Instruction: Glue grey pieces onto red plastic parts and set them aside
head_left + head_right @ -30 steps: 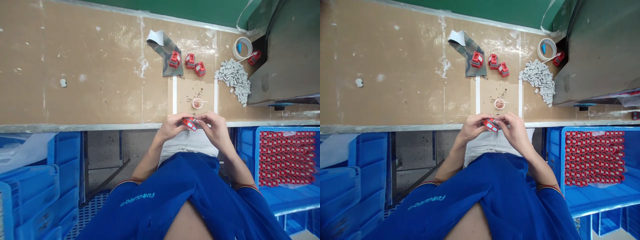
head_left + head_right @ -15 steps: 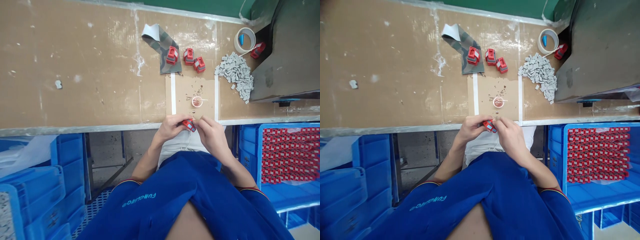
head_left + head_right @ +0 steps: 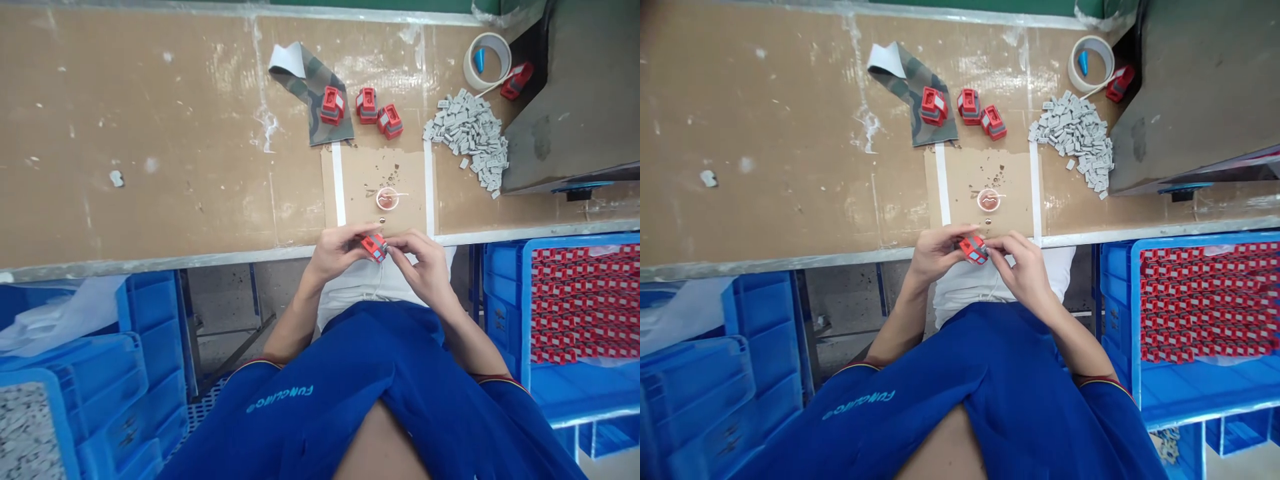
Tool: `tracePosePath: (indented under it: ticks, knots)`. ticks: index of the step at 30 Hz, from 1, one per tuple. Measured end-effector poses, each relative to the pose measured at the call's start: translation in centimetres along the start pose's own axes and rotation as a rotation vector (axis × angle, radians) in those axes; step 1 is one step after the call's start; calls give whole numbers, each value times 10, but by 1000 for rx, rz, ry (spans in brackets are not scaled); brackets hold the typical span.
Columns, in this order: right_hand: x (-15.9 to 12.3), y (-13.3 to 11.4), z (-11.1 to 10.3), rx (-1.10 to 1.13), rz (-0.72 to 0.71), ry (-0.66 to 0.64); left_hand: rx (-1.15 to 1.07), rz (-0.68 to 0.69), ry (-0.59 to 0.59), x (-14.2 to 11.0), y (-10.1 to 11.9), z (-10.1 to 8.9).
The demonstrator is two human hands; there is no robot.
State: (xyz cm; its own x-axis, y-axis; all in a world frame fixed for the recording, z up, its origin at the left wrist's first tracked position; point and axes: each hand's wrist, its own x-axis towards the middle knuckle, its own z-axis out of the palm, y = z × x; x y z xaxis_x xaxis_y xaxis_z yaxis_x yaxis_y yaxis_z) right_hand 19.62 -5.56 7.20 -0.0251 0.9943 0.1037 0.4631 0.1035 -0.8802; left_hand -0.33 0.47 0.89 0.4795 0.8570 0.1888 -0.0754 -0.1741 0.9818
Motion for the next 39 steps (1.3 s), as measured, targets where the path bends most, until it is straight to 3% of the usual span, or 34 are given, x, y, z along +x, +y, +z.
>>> tracePosePath:
  ticks: [6, 15, 23, 32, 39]
  knots:
    - [3, 6, 20, -71, -78, 196, 54, 17, 40, 0, 3, 2]
    - [5, 11, 21, -251, -191, 93, -31, -41, 71, -2, 7, 5]
    - [16, 12, 14, -234, -204, -35, -80, -62, 33, 1, 9, -2]
    - [10, 1, 10, -206, -254, -11, -88, -27, 9, 1, 11, 1]
    - [11, 11, 20, -94, -242, 52, -98, -23, 3, 3, 10, -3]
